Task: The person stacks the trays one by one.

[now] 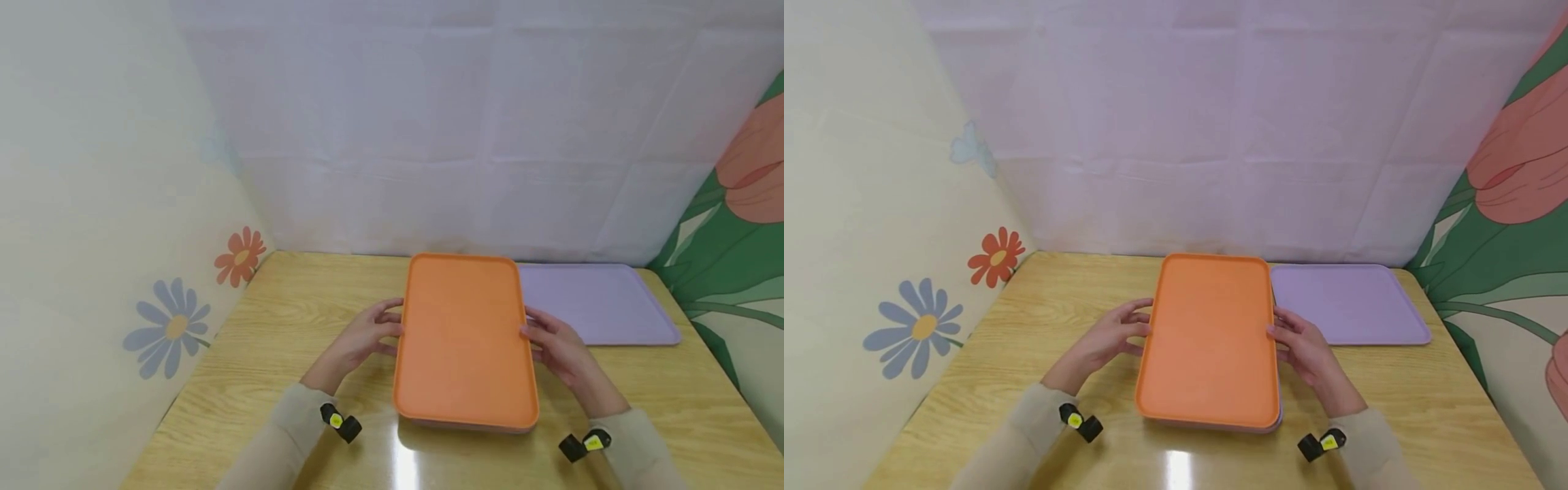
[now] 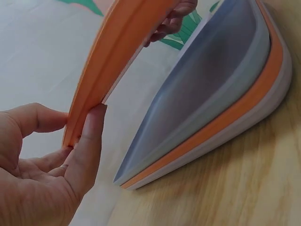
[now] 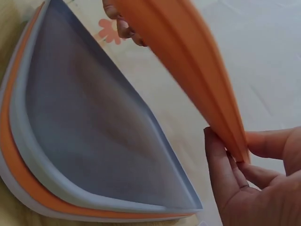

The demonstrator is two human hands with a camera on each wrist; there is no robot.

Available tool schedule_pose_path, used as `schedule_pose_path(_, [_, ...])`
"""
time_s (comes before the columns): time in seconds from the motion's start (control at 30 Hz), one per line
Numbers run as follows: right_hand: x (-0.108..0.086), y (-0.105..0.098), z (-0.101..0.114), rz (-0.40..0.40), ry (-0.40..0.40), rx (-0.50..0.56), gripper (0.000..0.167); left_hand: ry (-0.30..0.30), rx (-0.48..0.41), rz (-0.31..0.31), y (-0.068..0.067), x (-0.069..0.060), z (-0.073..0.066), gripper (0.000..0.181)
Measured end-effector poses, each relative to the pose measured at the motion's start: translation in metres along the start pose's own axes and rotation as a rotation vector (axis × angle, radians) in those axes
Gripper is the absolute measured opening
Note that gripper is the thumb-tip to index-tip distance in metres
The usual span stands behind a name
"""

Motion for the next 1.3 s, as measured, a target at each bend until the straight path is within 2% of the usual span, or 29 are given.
schedule_pose_path(0.2, [0.004,-0.009,-0.002,-0.042,0.068,-0.125,0.069,0.002,0.008,-0.011,0.003,0.005,0.002,0.065])
schedule_pose_path(0.43, [0.009,-0.014,-0.004,-0.022,0.101,-0.219,0.068,-0.028,0.011,-0.026,0.006,0.011,0.005,0.068])
schedule_pose_path(0.67, [0.013,-0.018,-0.008,-0.029,0.110,-0.216,0.068,-0.067,0.024,-0.045,0.006,0.017,0.014,0.066])
schedule_pose_path(0.93, [0.018,-0.023,-0.015,-0.040,0.116,-0.221,0.067,-0.072,0.042,-0.055,0.007,0.022,0.023,0.063])
schedule_pose_path(1.3, [0.018,-0.023,-0.017,-0.066,0.137,-0.287,0.065,-0.076,0.080,-0.033,0.011,0.024,0.020,0.066])
Point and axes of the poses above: each hand's wrist, its own x-axis towards the middle knuckle, its own y-axis out of the palm, z = x × y, the point moved 9 cm from there along x, towards the middle knuckle, and after that the axes turned 1 degree about x, right-handed, at the moved point
